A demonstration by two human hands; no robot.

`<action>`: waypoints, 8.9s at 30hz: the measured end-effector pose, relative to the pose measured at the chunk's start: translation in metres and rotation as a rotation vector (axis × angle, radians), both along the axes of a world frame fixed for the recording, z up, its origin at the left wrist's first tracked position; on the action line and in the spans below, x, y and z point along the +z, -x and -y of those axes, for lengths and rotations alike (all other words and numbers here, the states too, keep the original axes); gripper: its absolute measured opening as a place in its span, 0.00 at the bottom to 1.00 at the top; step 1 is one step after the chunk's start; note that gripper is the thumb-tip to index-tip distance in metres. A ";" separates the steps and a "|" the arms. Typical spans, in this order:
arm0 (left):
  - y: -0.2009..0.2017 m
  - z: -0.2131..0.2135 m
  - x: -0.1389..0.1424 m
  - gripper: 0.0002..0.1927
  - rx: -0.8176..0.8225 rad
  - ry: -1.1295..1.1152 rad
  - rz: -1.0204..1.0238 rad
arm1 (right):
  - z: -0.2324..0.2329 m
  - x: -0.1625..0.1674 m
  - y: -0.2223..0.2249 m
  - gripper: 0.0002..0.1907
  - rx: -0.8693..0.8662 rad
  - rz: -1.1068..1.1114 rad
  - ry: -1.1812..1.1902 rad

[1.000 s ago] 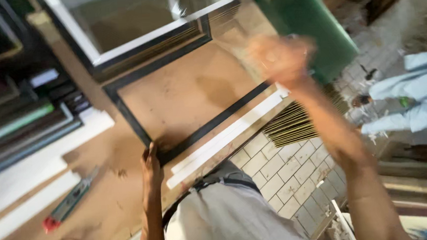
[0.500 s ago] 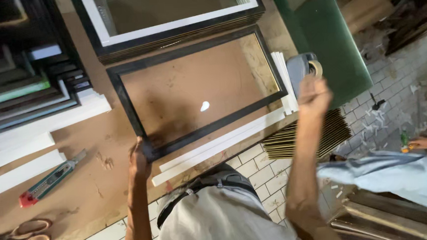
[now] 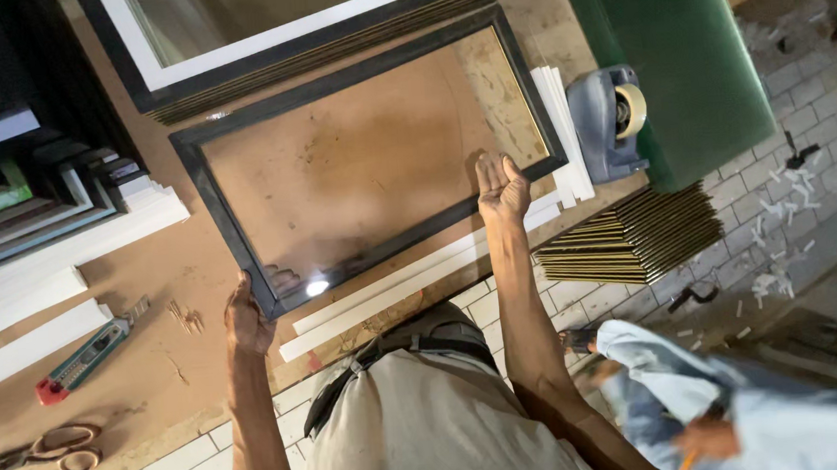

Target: The person fits white mat board strips along the inside edges of a black picture frame on a workbench, presses them into place, and uses a tape dispenser to secure the frame edges. They reposition and flip the frame, align the glass and backing, and set the assembled frame aside.

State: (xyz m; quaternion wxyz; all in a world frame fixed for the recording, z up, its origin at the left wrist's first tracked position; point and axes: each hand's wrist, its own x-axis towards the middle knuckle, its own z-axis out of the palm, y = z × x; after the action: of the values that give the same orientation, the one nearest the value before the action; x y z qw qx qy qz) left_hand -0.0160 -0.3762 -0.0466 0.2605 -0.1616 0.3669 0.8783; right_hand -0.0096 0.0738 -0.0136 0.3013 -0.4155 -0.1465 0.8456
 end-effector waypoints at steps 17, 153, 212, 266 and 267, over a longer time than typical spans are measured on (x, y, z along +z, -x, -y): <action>0.001 -0.002 0.006 0.25 -0.013 0.130 0.046 | 0.016 -0.026 0.010 0.19 0.044 0.098 0.001; -0.085 -0.462 0.015 0.11 0.209 0.072 0.305 | -0.171 -0.033 -0.095 0.15 0.928 0.191 -0.247; -0.097 -0.488 0.007 0.21 0.333 0.061 0.122 | -0.170 -0.028 -0.029 0.26 1.199 0.382 -0.710; -0.135 -0.459 -0.003 0.12 0.181 0.150 0.304 | -0.192 -0.029 0.062 0.25 1.178 0.181 -0.477; -0.137 -0.458 -0.003 0.12 0.193 0.126 0.335 | -0.185 -0.027 0.086 0.23 1.076 0.183 -0.437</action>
State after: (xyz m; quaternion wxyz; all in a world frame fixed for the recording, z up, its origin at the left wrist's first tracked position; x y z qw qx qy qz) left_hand 0.1206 0.0815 -0.0496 0.2220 -0.3558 0.3556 0.8353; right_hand -0.0956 0.2593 -0.0408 -0.1053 -0.2824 -0.5333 0.7904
